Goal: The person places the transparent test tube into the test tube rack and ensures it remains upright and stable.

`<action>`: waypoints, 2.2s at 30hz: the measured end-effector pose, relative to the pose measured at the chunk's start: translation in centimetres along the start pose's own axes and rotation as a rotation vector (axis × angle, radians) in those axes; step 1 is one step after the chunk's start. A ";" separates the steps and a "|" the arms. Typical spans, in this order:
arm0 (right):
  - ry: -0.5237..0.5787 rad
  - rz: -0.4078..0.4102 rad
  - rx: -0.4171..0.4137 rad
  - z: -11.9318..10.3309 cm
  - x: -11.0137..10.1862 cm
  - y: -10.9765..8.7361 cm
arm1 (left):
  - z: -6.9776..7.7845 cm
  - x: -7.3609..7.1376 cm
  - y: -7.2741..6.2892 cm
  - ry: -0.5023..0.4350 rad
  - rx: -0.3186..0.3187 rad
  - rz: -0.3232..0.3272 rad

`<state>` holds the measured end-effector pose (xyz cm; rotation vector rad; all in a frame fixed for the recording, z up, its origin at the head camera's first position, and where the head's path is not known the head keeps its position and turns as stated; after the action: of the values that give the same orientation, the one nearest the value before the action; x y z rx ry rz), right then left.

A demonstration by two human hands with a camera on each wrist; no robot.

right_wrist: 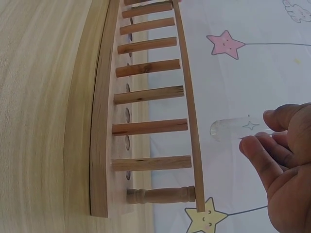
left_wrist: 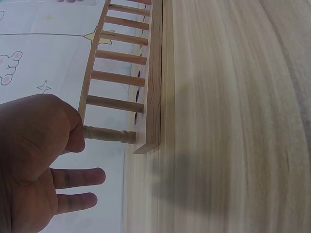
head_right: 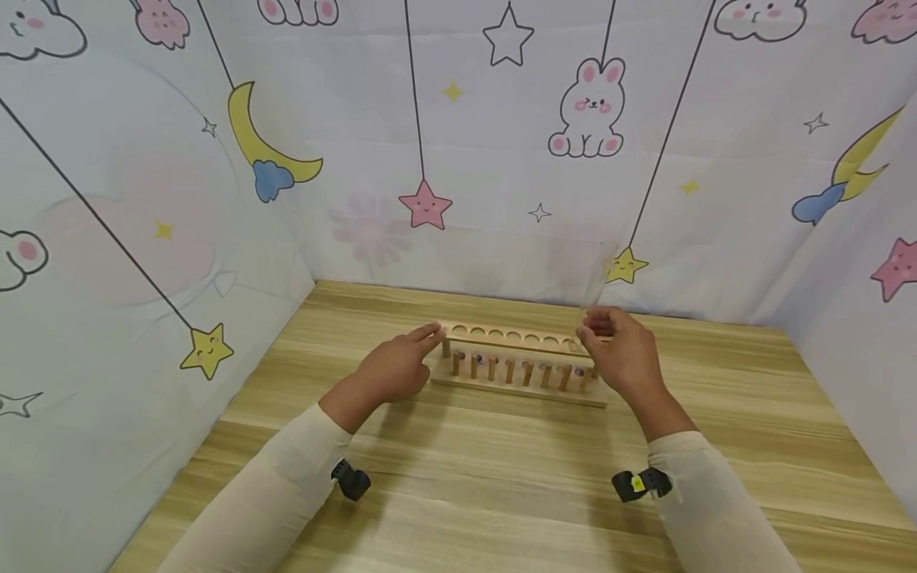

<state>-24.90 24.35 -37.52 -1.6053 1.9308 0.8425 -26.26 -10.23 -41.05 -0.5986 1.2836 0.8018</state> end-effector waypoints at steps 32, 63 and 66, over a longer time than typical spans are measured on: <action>-0.007 -0.001 -0.002 -0.6 0.4 0.2 | -0.2 0.3 0.2 0.018 -0.002 -0.006; 0.002 -0.033 0.014 -1.0 1.0 0.3 | -0.1 0.2 0.1 0.018 0.000 -0.016; 0.000 -0.030 0.011 -1.0 1.0 0.4 | -0.1 0.1 0.1 0.016 -0.002 -0.015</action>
<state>-25.45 22.97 -37.49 -1.6241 1.9036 0.8189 -26.35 -10.22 -41.19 -0.6166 1.2917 0.7878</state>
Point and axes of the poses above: each hand's wrist, its own y-axis towards the middle knuckle, its own x-axis out of the palm, z = x × y, the point moved 2 cm from there along y, towards the middle knuckle, and after that the axes turned 10 degrees about x, right-handed, at the moved point
